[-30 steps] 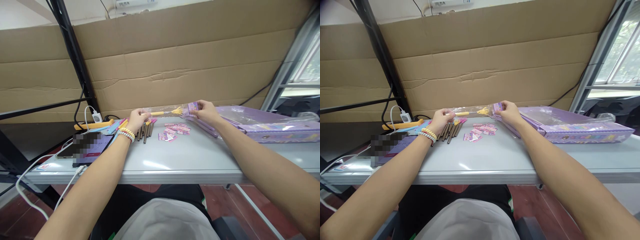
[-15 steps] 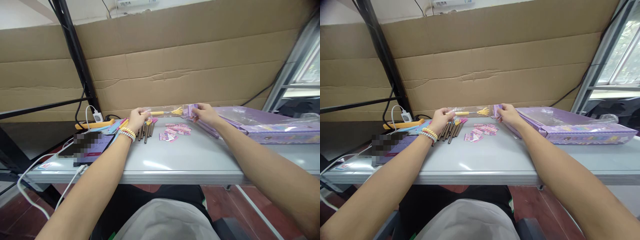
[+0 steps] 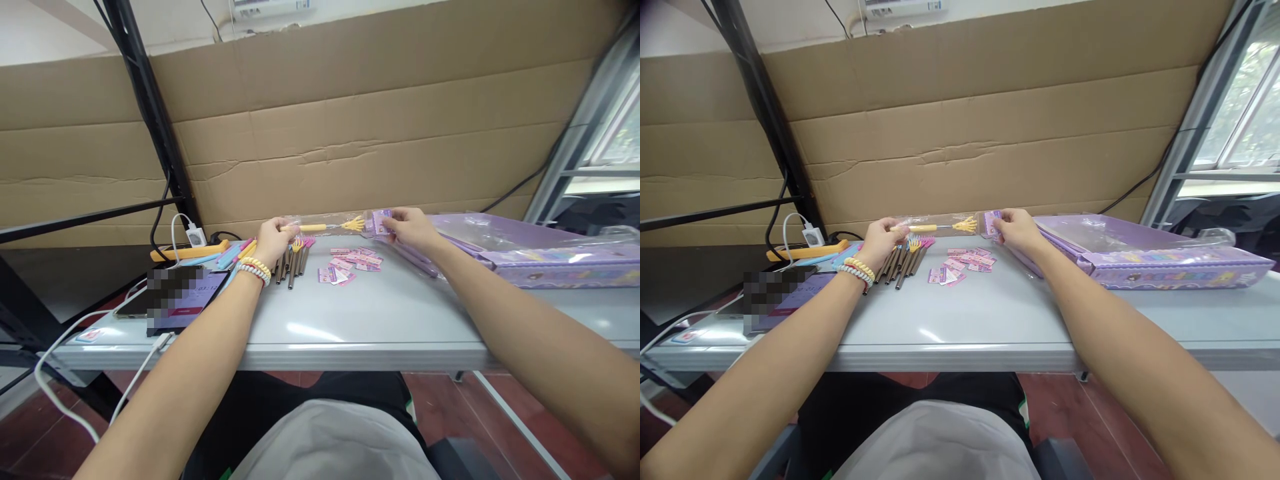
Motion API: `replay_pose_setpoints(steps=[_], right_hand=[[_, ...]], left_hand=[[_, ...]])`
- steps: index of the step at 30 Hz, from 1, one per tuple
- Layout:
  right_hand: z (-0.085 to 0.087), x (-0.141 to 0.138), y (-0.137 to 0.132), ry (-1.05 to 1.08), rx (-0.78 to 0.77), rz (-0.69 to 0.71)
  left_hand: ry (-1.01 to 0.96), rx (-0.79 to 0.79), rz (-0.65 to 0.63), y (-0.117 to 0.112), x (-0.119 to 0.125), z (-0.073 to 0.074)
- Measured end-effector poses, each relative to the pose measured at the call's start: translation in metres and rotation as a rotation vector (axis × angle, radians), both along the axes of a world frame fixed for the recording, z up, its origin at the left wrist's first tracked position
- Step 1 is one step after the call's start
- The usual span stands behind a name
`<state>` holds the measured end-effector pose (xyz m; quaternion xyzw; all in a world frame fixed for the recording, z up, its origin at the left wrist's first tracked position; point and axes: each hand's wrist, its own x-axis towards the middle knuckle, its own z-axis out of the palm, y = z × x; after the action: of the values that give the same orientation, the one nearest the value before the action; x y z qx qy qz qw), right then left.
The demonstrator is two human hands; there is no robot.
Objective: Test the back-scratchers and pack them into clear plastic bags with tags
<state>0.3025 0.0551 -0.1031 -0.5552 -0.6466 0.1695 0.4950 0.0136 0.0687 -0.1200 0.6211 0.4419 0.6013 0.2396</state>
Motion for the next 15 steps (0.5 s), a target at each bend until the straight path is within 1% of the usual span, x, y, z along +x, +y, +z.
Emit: replay_pose_setpoints(steps=[4,7,10,15], right_hand=[[-0.007,0.004,0.011,0.035,-0.072,0.074],[-0.011,0.007,0.014,0.035,-0.084,0.108],[-0.009,0.005,0.009,0.016,-0.094,0.068],[0.000,0.000,-0.005,-0.042,-0.088,-0.060]], left_hand=[[-0.015,-0.006,-0.013,0.000,0.000,0.000],[-0.018,-0.007,-0.016,0.000,0.000,0.001],[-0.017,-0.015,-0.011,-0.001,0.000,0.001],[-0.016,-0.028,-0.011,-0.002,0.001,0.002]])
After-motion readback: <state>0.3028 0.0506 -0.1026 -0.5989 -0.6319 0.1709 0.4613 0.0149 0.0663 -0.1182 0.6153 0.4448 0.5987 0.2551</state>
